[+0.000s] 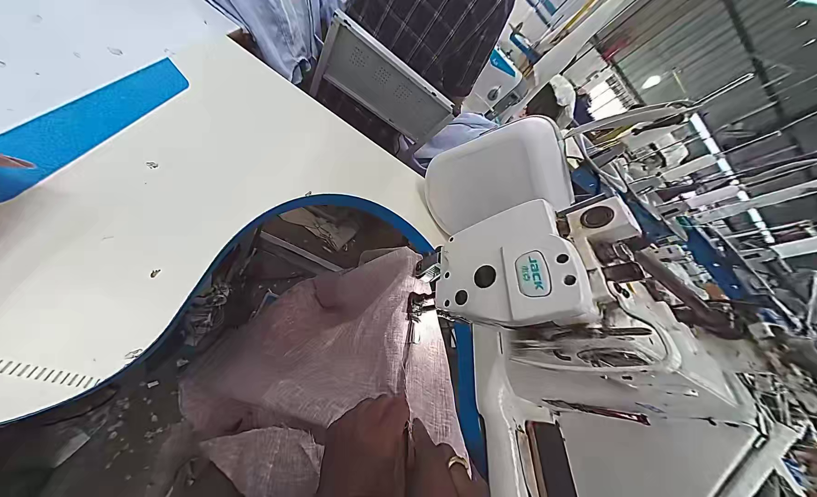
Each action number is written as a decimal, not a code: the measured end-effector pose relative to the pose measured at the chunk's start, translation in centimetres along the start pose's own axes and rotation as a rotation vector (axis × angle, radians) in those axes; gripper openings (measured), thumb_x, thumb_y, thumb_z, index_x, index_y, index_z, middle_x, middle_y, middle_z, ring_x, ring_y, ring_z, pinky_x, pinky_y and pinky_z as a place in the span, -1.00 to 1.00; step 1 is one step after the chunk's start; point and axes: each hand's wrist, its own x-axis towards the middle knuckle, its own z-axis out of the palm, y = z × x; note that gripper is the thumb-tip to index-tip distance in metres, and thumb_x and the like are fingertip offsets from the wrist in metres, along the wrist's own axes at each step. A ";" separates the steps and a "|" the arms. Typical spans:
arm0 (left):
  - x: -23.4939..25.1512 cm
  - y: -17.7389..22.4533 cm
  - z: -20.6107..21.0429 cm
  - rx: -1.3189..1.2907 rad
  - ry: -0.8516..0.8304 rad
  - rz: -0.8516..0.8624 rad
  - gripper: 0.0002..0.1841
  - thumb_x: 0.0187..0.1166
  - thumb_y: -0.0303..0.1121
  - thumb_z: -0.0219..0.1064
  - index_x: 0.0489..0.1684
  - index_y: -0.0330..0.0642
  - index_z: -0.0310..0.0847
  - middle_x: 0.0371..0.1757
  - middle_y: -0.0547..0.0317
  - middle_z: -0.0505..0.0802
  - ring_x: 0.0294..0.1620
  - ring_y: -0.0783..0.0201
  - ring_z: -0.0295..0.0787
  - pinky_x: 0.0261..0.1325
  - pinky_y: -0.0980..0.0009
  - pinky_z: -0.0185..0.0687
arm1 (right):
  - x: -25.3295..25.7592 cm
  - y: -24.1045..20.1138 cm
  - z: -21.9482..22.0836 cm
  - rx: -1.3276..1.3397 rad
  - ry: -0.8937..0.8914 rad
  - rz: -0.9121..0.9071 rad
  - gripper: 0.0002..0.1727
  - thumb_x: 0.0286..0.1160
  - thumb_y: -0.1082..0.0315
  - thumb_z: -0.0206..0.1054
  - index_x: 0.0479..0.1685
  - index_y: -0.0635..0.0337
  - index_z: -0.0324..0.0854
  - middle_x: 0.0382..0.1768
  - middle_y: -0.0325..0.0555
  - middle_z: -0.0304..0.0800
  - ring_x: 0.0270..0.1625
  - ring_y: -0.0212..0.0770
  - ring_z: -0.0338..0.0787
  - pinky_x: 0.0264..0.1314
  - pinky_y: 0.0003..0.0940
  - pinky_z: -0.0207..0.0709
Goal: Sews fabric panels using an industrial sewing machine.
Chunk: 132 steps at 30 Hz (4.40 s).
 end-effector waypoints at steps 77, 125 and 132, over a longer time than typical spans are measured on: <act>-0.6 -1.7 1.2 -0.088 0.013 0.050 -0.72 0.61 -0.43 0.15 -0.06 -0.28 0.83 -0.66 0.05 0.76 -0.68 0.08 0.75 -0.59 0.09 0.62 | -3.4 3.0 0.8 0.402 0.114 -0.080 -0.78 0.34 0.45 0.25 -0.51 0.32 0.80 -0.33 0.11 0.88 -0.31 -0.18 0.85 -0.28 -0.45 0.65; 25.6 -7.7 5.8 -0.897 -0.284 -0.555 -0.85 0.66 -0.45 0.29 -0.04 -0.39 0.60 -0.36 0.15 0.72 -0.42 0.41 0.63 -0.25 0.44 0.63 | 2.1 2.9 8.8 0.338 0.340 -0.001 -0.73 0.28 0.40 0.15 -0.46 0.28 0.78 0.11 0.15 0.90 0.29 0.08 0.82 0.37 -0.25 0.60; 17.8 -10.1 7.6 -0.681 0.055 -0.694 -0.56 0.72 -0.32 0.28 0.30 -0.61 0.52 0.25 -0.42 0.74 0.30 -0.10 0.70 0.44 0.01 0.55 | 1.3 3.0 7.8 0.407 0.361 0.027 -0.71 0.32 0.41 0.19 -0.28 0.37 0.83 0.11 0.16 0.91 0.20 0.16 0.89 0.19 -0.01 0.72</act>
